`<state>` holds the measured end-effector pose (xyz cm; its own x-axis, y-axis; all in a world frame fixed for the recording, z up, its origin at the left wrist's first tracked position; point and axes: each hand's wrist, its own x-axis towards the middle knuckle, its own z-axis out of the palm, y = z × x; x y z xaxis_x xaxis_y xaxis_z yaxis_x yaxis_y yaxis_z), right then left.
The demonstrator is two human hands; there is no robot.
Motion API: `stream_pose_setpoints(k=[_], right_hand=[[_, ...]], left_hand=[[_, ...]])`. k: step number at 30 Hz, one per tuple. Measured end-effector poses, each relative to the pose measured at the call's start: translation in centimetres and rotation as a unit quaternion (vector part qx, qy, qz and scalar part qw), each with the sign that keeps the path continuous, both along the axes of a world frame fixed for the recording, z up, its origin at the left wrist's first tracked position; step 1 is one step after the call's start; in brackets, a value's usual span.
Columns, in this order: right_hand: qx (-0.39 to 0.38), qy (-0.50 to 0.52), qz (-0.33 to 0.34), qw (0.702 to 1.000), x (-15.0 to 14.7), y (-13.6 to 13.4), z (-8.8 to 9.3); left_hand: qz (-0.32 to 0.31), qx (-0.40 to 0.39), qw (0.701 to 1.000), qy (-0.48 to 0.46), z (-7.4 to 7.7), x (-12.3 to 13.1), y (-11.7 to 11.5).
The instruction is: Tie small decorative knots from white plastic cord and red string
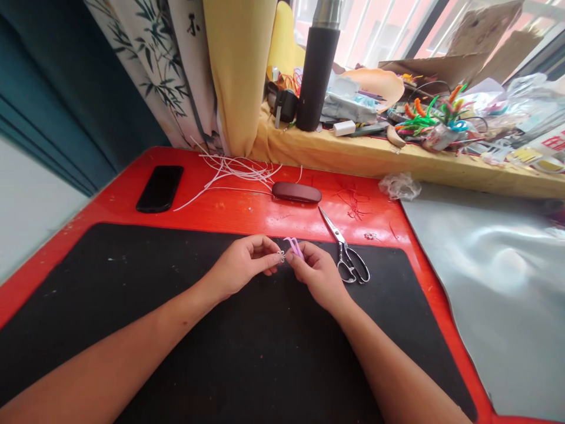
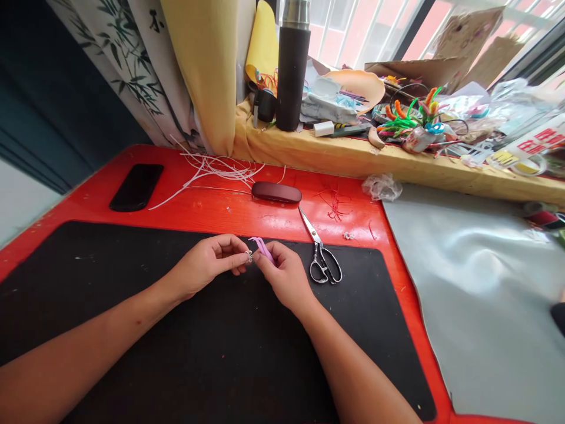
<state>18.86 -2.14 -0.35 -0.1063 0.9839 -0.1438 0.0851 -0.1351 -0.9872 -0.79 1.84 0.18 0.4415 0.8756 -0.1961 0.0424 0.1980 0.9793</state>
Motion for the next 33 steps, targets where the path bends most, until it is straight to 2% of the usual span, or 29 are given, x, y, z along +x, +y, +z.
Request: stream_pose_setpoints(k=[8, 16, 24, 33], right_hand=[[0.000, 0.037, 0.000, 0.999, -0.19, -0.03, -0.16], [0.007, 0.006, -0.015, 1.000, -0.41, 0.12, -0.09], [-0.007, 0.024, -0.003, 1.000, -0.07, 0.12, -0.13], [-0.009, 0.050, 0.006, 0.999, -0.12, 0.05, -0.08]], left_hand=[[0.038, -0.059, 0.996, -0.051, 0.20, 0.24, -0.22], [0.044, -0.103, 0.990, -0.089, -0.08, 0.35, -0.35], [0.030, -0.051, 0.997, -0.051, 0.18, 0.15, -0.07], [0.050, -0.060, 0.994, -0.077, 0.18, 0.28, -0.15]])
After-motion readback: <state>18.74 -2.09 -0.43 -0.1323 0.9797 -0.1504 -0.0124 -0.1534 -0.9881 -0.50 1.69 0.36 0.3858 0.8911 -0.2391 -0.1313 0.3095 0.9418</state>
